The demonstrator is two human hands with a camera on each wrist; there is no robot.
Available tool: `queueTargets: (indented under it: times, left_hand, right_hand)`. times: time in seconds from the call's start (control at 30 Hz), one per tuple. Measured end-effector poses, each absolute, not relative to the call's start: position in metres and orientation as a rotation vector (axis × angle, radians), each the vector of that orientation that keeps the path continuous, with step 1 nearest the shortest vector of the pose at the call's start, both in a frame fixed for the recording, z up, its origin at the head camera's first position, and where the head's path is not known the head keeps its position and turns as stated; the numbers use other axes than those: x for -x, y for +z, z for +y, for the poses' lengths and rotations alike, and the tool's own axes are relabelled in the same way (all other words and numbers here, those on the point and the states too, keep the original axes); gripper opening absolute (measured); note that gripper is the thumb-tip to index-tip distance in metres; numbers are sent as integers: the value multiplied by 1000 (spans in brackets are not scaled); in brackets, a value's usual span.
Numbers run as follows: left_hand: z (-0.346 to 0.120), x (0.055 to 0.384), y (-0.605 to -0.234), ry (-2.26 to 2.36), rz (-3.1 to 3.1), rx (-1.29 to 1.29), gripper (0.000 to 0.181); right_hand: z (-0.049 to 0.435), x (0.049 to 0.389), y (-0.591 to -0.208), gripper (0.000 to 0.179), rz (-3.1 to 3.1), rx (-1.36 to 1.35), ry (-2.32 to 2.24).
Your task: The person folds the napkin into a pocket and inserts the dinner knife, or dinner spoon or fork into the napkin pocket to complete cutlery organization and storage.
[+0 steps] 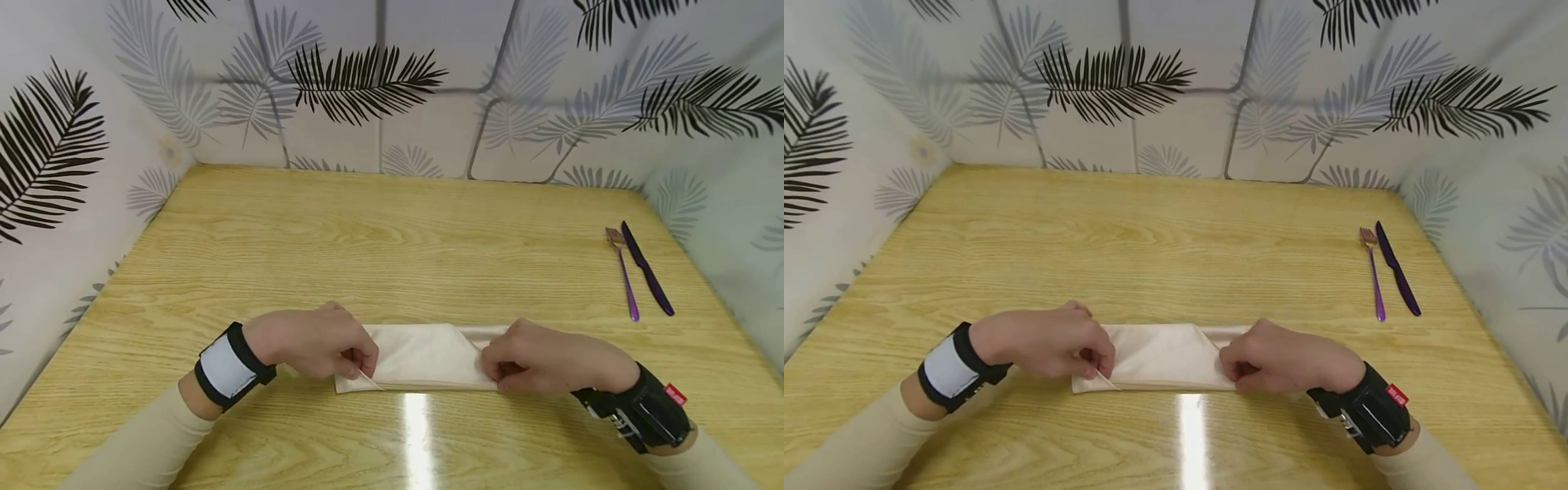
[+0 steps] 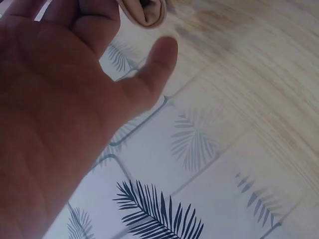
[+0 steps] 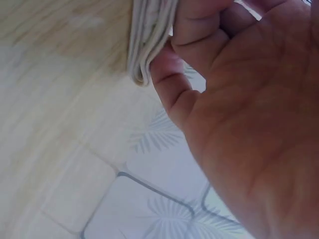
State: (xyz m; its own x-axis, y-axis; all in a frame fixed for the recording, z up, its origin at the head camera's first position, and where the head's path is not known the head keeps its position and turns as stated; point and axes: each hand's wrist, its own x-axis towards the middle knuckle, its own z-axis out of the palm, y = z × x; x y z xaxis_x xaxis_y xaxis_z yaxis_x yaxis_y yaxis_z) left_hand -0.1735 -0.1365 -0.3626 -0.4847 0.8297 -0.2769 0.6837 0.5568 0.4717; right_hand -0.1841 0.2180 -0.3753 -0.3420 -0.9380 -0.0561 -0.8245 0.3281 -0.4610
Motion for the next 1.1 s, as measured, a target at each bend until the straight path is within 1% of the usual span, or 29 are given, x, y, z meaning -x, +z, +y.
queueTargets:
  times: [0.2,0.3,0.4,0.57,0.67,0.7,0.83,0.9,0.97,1.1]
  left_hand:
    - [-137,172,-366,377,2397,-1207,15]
    - [-136,170,-366,316,2477,-1169,20]
    - [-138,171,-363,276,2526,-1177,20]
    - [-145,174,-350,262,2527,-1228,19]
    - [-146,177,-338,270,2537,-1133,19]
    - [-147,179,-335,271,2545,-1085,19]
    - [-150,187,-335,280,2534,-948,17]
    - [-152,190,-340,309,2495,-921,22]
    - [-153,193,-346,350,2465,-935,26]
    - [-153,196,-352,384,2481,-967,32]
  right_hand:
    - [215,180,-374,31,2413,1561,-336]
    - [211,178,-372,29,2424,1512,-272]
    - [208,178,-369,27,2396,1484,-237]
    - [191,178,-349,19,2402,1463,-187]
    - [161,175,-337,7,2509,1542,-145]
    - [149,174,-336,7,2540,1593,-142]
    - [102,167,-345,22,2501,1762,-90]
    - [88,161,-354,21,2478,1818,-44]
    - [80,155,-363,16,2515,1845,1]
    - [71,143,-379,11,2727,1871,74]
